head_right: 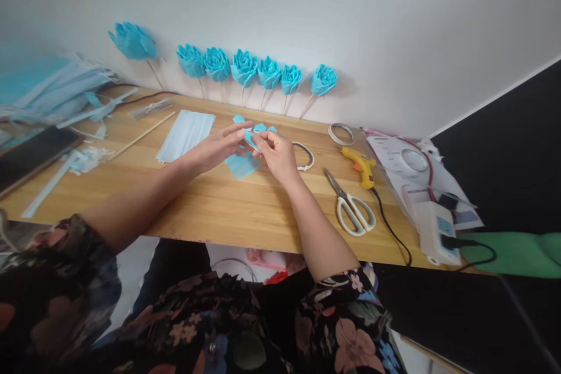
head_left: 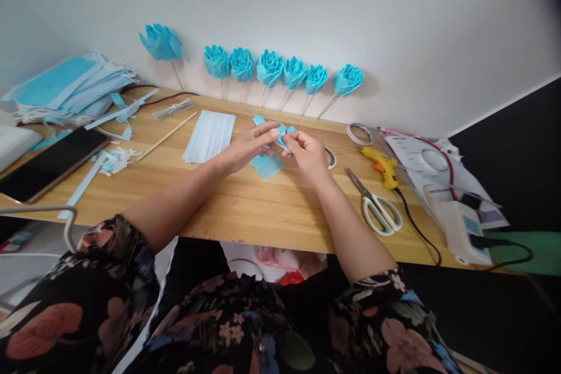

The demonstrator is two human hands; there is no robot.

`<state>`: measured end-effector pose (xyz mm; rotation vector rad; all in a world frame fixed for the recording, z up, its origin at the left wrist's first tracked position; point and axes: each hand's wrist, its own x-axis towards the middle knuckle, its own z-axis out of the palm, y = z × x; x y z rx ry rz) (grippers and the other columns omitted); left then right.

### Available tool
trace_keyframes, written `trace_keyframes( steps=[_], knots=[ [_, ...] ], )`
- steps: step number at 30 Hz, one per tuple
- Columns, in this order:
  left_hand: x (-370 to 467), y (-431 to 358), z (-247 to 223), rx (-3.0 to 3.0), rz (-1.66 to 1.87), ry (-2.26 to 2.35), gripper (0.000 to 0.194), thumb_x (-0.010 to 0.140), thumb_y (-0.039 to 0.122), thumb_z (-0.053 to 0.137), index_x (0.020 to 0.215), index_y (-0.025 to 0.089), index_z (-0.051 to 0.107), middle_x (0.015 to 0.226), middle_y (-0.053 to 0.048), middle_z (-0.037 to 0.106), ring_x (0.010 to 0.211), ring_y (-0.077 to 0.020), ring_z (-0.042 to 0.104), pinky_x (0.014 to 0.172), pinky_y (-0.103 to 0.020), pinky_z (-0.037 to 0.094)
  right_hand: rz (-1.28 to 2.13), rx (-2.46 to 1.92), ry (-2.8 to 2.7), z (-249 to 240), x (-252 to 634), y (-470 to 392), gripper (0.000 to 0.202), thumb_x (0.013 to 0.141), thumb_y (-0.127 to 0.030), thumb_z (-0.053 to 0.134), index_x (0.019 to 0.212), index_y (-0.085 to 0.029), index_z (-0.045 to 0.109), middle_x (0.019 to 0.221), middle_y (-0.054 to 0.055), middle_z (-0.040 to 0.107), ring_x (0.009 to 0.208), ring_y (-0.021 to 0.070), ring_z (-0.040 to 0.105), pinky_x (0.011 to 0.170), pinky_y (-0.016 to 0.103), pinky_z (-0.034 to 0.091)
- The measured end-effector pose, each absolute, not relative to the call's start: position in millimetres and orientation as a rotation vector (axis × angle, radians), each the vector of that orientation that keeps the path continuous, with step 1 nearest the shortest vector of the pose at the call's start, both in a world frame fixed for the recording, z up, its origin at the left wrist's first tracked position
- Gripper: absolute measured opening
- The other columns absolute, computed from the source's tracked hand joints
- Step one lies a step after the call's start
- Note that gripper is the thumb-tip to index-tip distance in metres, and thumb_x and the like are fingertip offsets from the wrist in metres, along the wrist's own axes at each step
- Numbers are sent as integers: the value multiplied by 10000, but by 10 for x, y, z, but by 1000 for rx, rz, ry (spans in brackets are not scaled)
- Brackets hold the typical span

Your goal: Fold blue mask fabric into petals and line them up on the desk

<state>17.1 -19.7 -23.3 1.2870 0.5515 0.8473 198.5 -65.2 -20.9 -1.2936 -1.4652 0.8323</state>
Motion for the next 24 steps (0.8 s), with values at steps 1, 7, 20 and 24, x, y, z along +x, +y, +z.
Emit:
trace_keyframes(
  steps=[1,7,20,24],
  knots=[
    [189,-219,-246,1300,807,538,583,865,519,755,1332,184,658,1161,-118,698,974,-201,670,777,-293,515,836,-1279,-1452,-205,1959,-664,427,837,-646,673,862,-221,705,659,-16,684,635,145,623,652,289,499],
    [249,-291,-288,1342,852,516,568,910,635,640,1283,212,704,1178,-108,724,980,-205,667,883,-347,531,932,-1189,-1438,-231,1850,-691,408,816,-621,717,883,-219,711,708,-4,726,682,163,677,713,317,550],
    [131,-146,-167,1498,1107,1000,291,837,356,791,655,163,671,586,11,586,572,-112,522,589,-253,428,958,-1354,-1530,-151,1836,-709,199,892,-413,673,852,-219,648,779,9,752,714,153,671,730,289,527],
    [151,-175,-174,1465,1123,999,333,874,330,743,613,164,619,572,14,564,546,-102,493,582,-251,423,882,-1376,-1591,-112,1890,-702,174,905,-372,626,860,-209,665,793,4,732,759,155,656,731,271,484]
  ],
)
